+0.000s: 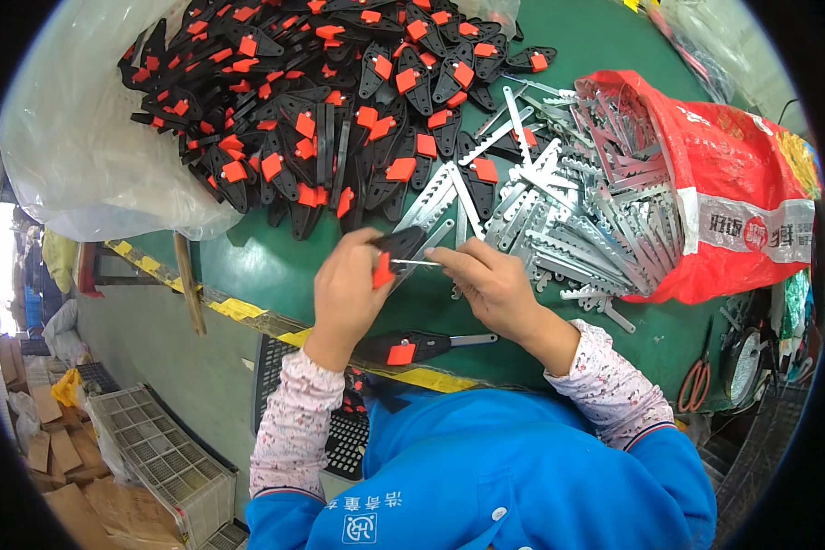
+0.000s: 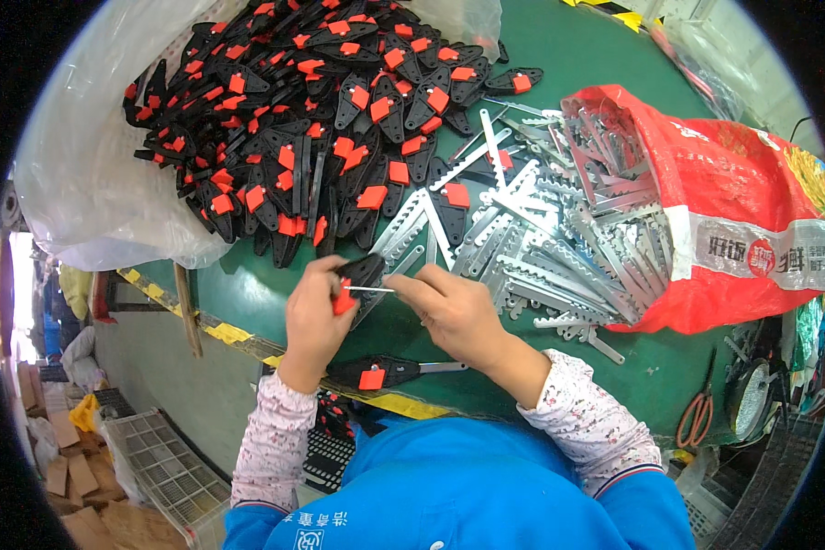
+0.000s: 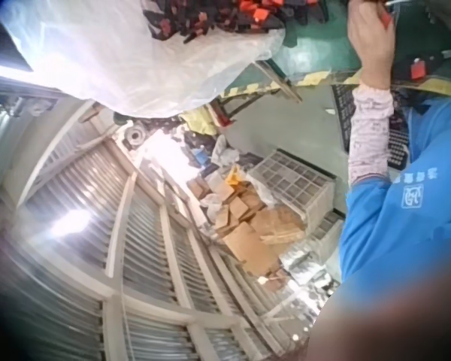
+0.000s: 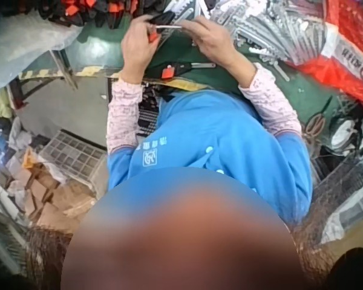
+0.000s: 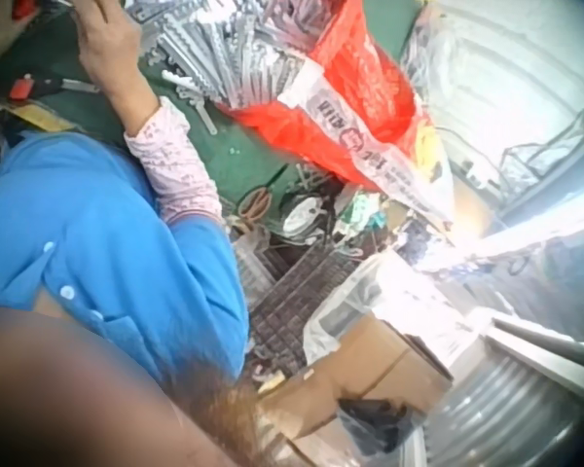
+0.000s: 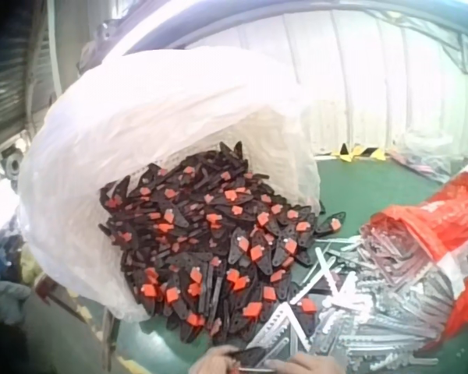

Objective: The person repeatedly picks up black plastic clamp bodies and serrated metal blades, inserts the blades into the clamps, and places the assembled units on the table. The person handles the parts one at a time and continues the assembly throughout the clip.

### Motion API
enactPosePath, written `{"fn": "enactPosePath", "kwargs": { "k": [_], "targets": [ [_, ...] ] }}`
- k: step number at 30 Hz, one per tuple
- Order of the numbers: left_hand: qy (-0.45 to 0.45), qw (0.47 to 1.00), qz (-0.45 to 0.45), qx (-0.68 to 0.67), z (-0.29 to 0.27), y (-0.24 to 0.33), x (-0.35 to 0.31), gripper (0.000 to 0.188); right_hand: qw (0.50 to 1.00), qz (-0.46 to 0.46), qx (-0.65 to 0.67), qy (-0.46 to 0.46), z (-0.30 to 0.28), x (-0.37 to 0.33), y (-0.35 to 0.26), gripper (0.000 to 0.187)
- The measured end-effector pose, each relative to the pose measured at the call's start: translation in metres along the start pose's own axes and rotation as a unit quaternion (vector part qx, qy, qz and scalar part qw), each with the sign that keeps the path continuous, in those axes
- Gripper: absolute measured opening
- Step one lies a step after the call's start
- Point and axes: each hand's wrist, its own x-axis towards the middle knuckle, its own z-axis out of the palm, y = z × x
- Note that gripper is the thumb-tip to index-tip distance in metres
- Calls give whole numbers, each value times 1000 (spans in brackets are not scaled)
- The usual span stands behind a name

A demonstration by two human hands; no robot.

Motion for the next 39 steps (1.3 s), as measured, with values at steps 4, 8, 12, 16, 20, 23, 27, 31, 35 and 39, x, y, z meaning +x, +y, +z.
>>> {"fn": "enactPosePath", "kwargs": {
  "k": [4,8,12,16,20,23,27,31,35,39],
  "targets": [
    [-13,999,-40,1,-18,0,-27,54,998,-6,-51,35,-6,5,3,40],
    [-9,999,-43,-1,-23,-1,-34,55,997,-33,-61,21,-7,6,3,39],
    [0,999,-49,-16,-24,-2,-37,54,996,-35,-76,12,-10,5,-1,39],
    [-38,999,-21,4,-34,3,-33,55,985,-75,-153,-40,-27,6,0,42],
    [-68,996,-33,-47,-39,17,-29,66,972,-111,-189,-82,-36,5,-2,40],
    [-143,990,-2,-22,-38,23,-33,73,973,-130,-165,-100,-32,4,-10,34],
    [-126,992,-3,3,-41,30,-28,65,977,-97,-160,-104,-36,0,-12,20],
    [-150,988,-4,-31,-42,41,-26,65,981,-81,-121,-127,-28,-5,-20,29],
    [-181,981,-42,-58,-42,38,-31,62,988,-59,-26,-144,-20,-3,-27,28],
    [-213,977,-14,1,-35,40,-45,59,977,-108,-26,-182,1,4,-10,28]
  ]
}}
